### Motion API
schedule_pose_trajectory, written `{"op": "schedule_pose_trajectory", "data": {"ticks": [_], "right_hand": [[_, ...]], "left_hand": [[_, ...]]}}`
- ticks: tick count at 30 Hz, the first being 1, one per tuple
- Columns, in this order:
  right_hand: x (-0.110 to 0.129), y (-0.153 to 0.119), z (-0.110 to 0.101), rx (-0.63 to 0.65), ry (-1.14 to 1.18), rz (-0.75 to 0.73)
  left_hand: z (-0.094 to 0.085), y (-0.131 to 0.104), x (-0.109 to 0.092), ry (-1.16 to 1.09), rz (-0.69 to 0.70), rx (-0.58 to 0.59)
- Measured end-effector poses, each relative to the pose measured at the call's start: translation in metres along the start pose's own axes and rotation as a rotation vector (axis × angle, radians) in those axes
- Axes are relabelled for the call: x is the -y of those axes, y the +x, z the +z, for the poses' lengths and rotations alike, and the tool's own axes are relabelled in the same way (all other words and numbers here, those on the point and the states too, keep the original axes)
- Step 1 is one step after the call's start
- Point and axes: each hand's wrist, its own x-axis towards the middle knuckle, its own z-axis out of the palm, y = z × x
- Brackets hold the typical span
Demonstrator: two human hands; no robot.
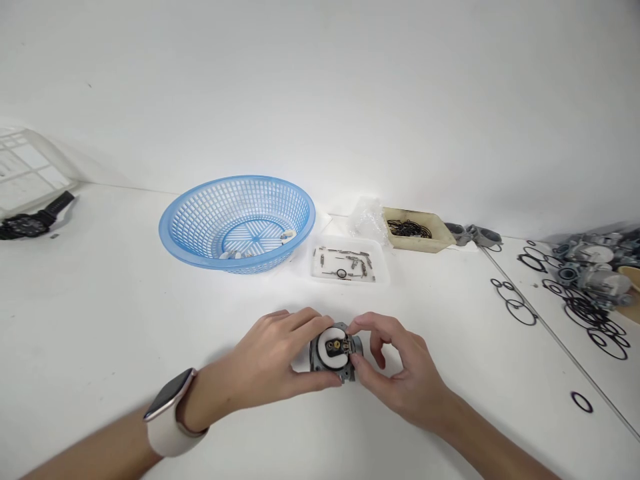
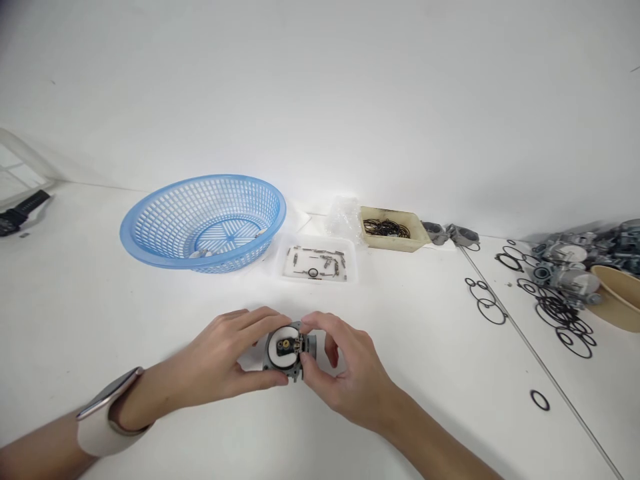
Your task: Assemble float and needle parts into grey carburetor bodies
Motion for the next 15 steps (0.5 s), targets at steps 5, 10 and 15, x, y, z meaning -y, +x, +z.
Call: {"op": "schedule_pose_trajectory", "data": {"ticks": [5,10,15], "right_hand": [[0.0013,0.0007,-0.0046,0.059,0.02,0.008],[0.004,0.0018,-0.0074,0.152,0.057,-0.059],[0.0053,0.0043,-0.0056,0.146,0.056,-0.094]], "left_hand": [[-0.0008,0.0007,-0.0011,-0.058,-0.072,0.032],[0.0017,0.0006,0.0022,0.004,-0.008,-0.039],[0.0023,0.0009,0.0054,0.041,0.101,-0.072]]}}
